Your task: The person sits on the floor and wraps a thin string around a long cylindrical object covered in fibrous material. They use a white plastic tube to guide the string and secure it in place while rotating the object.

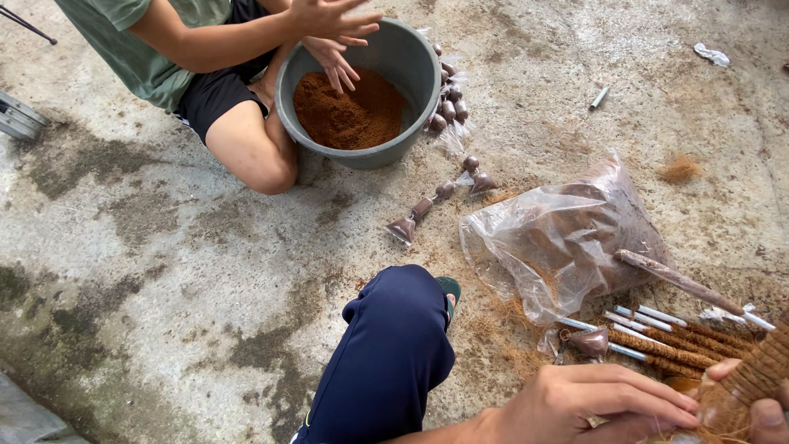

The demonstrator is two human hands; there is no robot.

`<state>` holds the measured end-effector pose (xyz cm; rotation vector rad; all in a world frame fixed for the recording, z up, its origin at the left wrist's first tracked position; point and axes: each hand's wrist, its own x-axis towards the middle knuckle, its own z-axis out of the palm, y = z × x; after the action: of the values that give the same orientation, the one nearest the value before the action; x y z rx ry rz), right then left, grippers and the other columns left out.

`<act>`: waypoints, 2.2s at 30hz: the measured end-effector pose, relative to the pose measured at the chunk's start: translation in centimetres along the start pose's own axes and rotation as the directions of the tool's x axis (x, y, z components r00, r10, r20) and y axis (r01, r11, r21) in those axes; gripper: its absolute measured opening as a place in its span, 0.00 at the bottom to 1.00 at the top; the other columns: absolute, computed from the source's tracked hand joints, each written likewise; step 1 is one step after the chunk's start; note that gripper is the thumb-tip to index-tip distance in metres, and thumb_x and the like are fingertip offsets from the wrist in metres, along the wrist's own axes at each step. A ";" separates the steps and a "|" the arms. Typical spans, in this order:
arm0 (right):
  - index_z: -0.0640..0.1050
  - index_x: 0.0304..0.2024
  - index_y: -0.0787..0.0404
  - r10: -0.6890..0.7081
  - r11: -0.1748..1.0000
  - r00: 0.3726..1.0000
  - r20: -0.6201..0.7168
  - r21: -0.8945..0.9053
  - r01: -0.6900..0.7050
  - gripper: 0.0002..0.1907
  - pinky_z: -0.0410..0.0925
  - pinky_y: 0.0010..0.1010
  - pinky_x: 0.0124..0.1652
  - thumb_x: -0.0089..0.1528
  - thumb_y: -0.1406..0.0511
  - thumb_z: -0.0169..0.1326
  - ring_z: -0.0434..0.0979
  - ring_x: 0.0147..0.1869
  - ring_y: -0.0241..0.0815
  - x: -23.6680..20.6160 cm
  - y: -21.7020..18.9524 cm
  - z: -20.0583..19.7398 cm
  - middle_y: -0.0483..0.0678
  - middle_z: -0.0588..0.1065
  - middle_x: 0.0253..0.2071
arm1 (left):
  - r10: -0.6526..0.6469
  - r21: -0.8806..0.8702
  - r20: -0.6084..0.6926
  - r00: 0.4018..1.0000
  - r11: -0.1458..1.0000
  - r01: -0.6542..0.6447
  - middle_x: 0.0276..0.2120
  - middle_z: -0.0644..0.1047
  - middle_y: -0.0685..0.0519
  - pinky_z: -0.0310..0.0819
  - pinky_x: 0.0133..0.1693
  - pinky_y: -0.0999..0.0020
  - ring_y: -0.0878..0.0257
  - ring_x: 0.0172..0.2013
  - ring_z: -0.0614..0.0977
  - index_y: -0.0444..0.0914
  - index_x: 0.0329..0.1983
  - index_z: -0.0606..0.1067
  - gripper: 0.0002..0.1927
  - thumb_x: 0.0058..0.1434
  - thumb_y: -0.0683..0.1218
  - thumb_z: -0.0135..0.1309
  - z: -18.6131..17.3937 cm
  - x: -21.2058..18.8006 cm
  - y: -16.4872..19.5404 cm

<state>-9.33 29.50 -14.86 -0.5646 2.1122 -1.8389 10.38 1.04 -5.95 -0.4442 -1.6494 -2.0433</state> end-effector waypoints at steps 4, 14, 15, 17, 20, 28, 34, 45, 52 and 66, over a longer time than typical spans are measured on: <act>0.71 0.55 0.70 0.023 0.993 0.999 -0.036 0.118 -0.019 0.27 0.74 0.41 0.45 0.72 0.50 0.47 0.79 0.46 0.51 -0.2 0.6 -0.1 0.60 0.74 0.44 | -0.014 -0.078 0.083 0.996 0.997 0.021 0.61 0.73 0.64 0.70 0.66 0.77 0.71 0.60 0.75 0.46 0.64 0.75 0.12 0.80 0.44 0.52 -0.9 0.4 1.4; 0.70 0.57 0.71 0.032 0.973 0.996 -0.080 0.229 -0.013 0.25 0.73 0.40 0.46 0.72 0.54 0.48 0.78 0.48 0.50 -1.3 2.2 -0.7 0.60 0.74 0.47 | 0.320 0.418 0.043 0.947 0.855 -0.308 0.57 0.79 0.55 0.74 0.60 0.67 0.62 0.55 0.81 0.40 0.52 0.81 0.10 0.70 0.43 0.54 -0.2 1.4 1.8; 0.70 0.57 0.72 0.039 0.972 0.996 -0.078 0.233 -0.020 0.25 0.72 0.40 0.46 0.72 0.55 0.49 0.78 0.48 0.50 -1.0 2.5 -0.6 0.60 0.74 0.47 | 0.368 0.445 0.051 0.928 0.824 -0.351 0.56 0.80 0.54 0.75 0.59 0.66 0.61 0.54 0.82 0.39 0.50 0.82 0.09 0.70 0.42 0.54 -0.2 1.2 1.5; 0.70 0.57 0.72 0.042 0.968 0.996 -0.084 0.250 -0.019 0.24 0.72 0.40 0.47 0.72 0.56 0.49 0.78 0.48 0.50 -1.3 2.9 -0.6 0.60 0.74 0.47 | 0.443 0.511 0.082 0.893 0.751 -0.419 0.53 0.82 0.52 0.77 0.58 0.65 0.60 0.52 0.84 0.36 0.46 0.83 0.08 0.69 0.40 0.54 -0.2 0.9 0.8; 0.70 0.58 0.72 0.044 0.960 0.995 -0.091 0.278 -0.017 0.23 0.72 0.39 0.47 0.72 0.57 0.49 0.78 0.49 0.50 -2.0 3.1 -0.7 0.60 0.73 0.48 | 0.520 0.500 0.110 0.847 0.708 -0.499 0.49 0.83 0.48 0.80 0.57 0.63 0.58 0.49 0.87 0.32 0.43 0.84 0.09 0.68 0.37 0.54 -0.7 0.5 0.5; 0.69 0.59 0.73 0.034 0.938 0.997 -0.073 0.346 -0.006 0.22 0.71 0.38 0.48 0.73 0.60 0.50 0.77 0.50 0.50 -5.0 -3.1 1.7 0.60 0.73 0.51 | 0.425 0.313 0.031 0.905 0.856 -0.413 0.46 0.83 0.46 0.83 0.60 0.60 0.54 0.49 0.86 0.29 0.40 0.82 0.11 0.68 0.40 0.51 -2.0 1.4 3.2; 0.69 0.61 0.74 0.059 0.919 0.998 -0.001 0.390 -0.054 0.21 0.70 0.38 0.49 0.73 0.63 0.51 0.76 0.52 0.50 -8.6 -12.1 8.4 0.60 0.73 0.52 | 0.313 0.248 0.114 0.943 0.910 -0.332 0.45 0.84 0.52 0.79 0.53 0.68 0.58 0.48 0.85 0.37 0.43 0.82 0.16 0.65 0.54 0.57 -4.2 0.9 4.9; 0.74 0.58 0.69 -0.042 0.994 0.981 0.188 -0.094 0.061 0.24 0.71 0.28 0.54 0.72 0.54 0.52 0.77 0.54 0.36 -7.1 -20.1 15.0 0.49 0.77 0.50 | 0.089 0.219 0.009 0.996 0.972 -0.089 0.38 0.82 0.57 0.65 0.39 0.73 0.64 0.35 0.72 0.39 0.43 0.82 0.13 0.54 0.42 0.67 -5.9 -0.5 6.1; 0.74 0.58 0.67 -0.052 0.982 0.973 0.226 -0.167 0.092 0.21 0.70 0.26 0.47 0.72 0.57 0.53 0.76 0.48 0.35 -6.9 -19.9 15.4 0.47 0.78 0.46 | -0.223 -0.033 -0.132 0.966 0.975 0.221 0.37 0.79 0.52 0.70 0.37 0.75 0.66 0.35 0.74 0.34 0.45 0.79 0.15 0.56 0.35 0.70 -4.8 -1.3 6.0; 0.77 0.49 0.66 -0.095 0.954 0.972 0.213 -0.260 0.150 0.18 0.69 0.25 0.34 0.71 0.56 0.51 0.75 0.34 0.31 -7.8 -19.9 16.3 0.46 0.78 0.39 | -0.090 -0.073 -0.309 0.947 0.995 0.071 0.37 0.82 0.52 0.74 0.51 0.60 0.57 0.47 0.78 0.36 0.40 0.77 0.14 0.53 0.38 0.68 -3.0 -0.8 6.2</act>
<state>7.05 16.65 2.04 -0.9252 2.2510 -1.4816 14.57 -2.77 -2.00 -0.0650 -1.4380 -2.1002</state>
